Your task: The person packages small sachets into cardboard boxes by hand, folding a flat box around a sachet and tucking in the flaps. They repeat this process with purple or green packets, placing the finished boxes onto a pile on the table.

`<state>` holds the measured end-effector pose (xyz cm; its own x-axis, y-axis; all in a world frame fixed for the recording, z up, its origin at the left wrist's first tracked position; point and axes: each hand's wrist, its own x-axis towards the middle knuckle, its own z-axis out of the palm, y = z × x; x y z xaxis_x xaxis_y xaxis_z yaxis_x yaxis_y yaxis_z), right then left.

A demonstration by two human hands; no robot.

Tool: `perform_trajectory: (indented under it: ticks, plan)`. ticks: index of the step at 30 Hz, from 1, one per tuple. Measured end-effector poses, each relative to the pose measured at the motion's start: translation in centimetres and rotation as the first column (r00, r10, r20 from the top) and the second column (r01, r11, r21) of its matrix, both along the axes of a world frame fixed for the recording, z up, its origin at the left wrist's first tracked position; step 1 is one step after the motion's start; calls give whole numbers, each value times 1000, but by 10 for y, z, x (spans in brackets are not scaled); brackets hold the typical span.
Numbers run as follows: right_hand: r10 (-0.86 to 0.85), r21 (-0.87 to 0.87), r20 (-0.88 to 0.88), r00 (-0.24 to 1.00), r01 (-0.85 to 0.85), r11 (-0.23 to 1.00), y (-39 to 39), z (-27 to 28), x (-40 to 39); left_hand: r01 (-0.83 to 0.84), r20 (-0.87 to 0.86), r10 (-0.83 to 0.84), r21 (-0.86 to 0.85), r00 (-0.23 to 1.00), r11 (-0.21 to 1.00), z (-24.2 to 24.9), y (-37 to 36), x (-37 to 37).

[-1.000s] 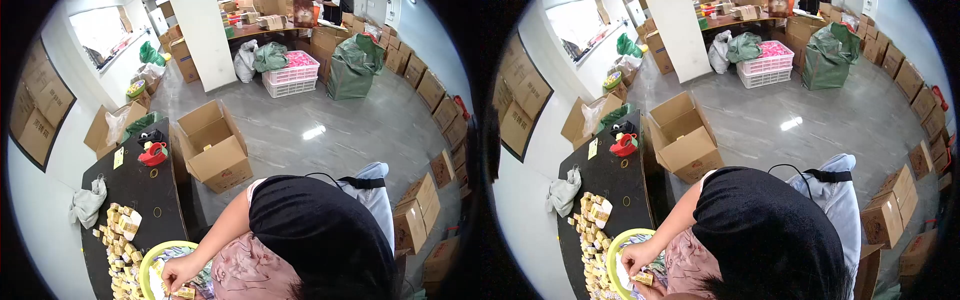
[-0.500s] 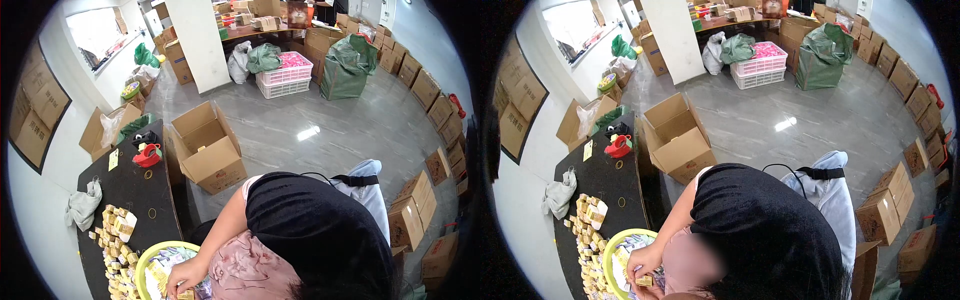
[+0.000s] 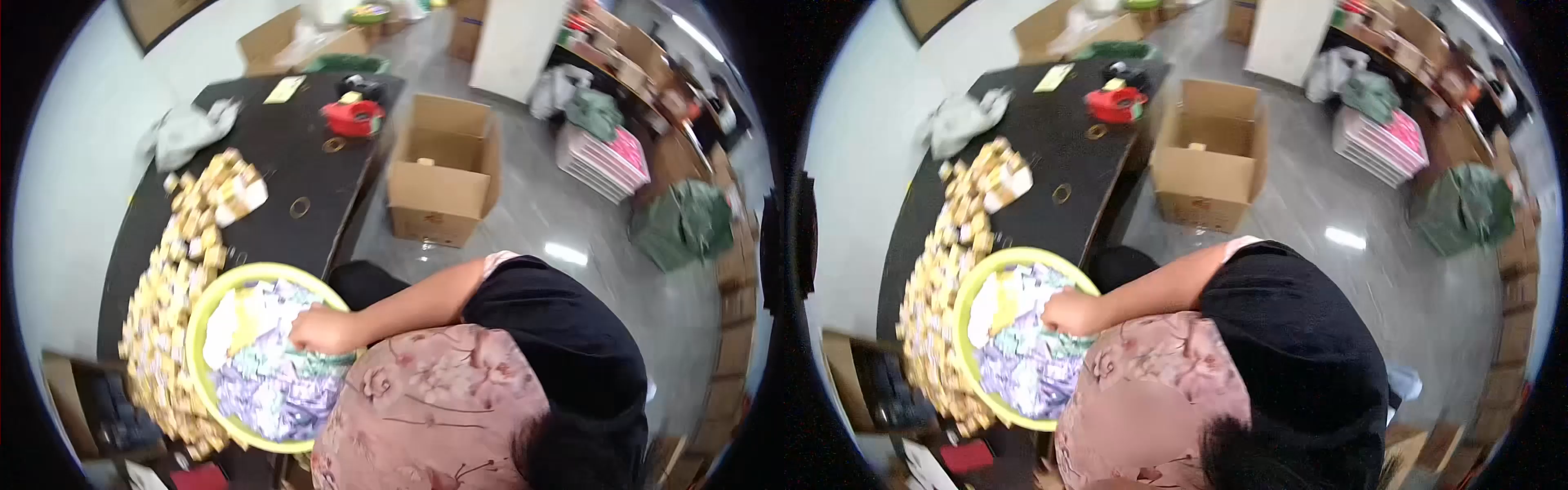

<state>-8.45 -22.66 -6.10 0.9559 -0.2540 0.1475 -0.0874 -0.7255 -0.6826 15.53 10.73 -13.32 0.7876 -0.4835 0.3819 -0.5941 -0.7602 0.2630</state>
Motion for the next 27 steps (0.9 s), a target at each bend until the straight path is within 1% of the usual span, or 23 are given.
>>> perform_trajectory:
  ticks: [1,2,3,4,5,6,7,8,9,10,11,12,13,14,16,18,20,22,23,26,27]
  plan:
    - [-3,33,41,999,1,999,-2,6,-1,-132,30,130,67,991,989,4,54,-22]
    - [-12,100,12,1000,11,995,-4,9,2,-249,71,241,144,968,958,18,105,-48]
    - [-4,122,-35,999,8,992,-8,12,3,-242,-82,229,-230,970,942,68,41,-91]
    - [-15,195,79,997,0,981,-11,19,2,-245,-157,198,-394,968,886,100,0,-113]
    - [-38,118,160,986,19,993,-13,26,3,-116,19,128,-297,992,948,105,-12,-113]
    - [-26,117,119,993,12,993,-18,34,4,-11,92,37,-268,995,963,112,-29,-118]
    - [19,61,113,993,-26,998,-25,41,5,-40,-158,-48,-506,986,861,133,-61,-133]
    - [30,20,127,991,-33,999,-31,42,8,83,-49,-108,-364,993,928,131,-68,-127]
    - [34,-22,141,989,-31,999,-36,43,13,111,-73,-139,-298,988,948,127,-78,-123]
    - [1,-57,194,981,10,998,-39,46,20,127,-13,-132,-193,991,973,127,-90,-123]
    - [-61,-125,248,967,95,988,-41,46,31,137,48,-133,-85,990,987,127,-100,-119]
    - [-123,-185,308,944,186,965,-43,46,44,150,36,-148,-77,988,986,116,-104,-111]
    - [-182,-240,317,931,264,934,-46,44,58,140,0,-140,-108,990,984,107,-107,-106]
    - [-173,-235,318,932,255,938,-46,44,67,130,-37,-137,-140,990,982,101,-110,-101]
    - [-197,-369,191,962,256,893,-44,46,80,146,-18,-149,-115,989,983,97,-113,-92]
    - [-205,-386,167,964,255,886,-43,45,87,129,-94,-143,-142,985,982,99,-115,-90]
    - [-209,-409,148,967,252,877,-41,45,89,126,-94,-139,-131,986,983,97,-112,-84]
    - [-231,-466,107,967,254,848,-36,45,84,173,-72,-180,-97,981,980,100,-113,-82]
    - [-247,-492,86,965,257,832,-34,45,82,172,-73,-180,-111,981,979,100,-113,-81]
    - [-259,-444,138,956,293,847,-34,40,82,178,-71,-191,-156,979,972,107,-117,-86]
    - [-259,-443,140,956,294,847,-33,39,82,191,-41,-201,-165,979,968,111,-120,-90]
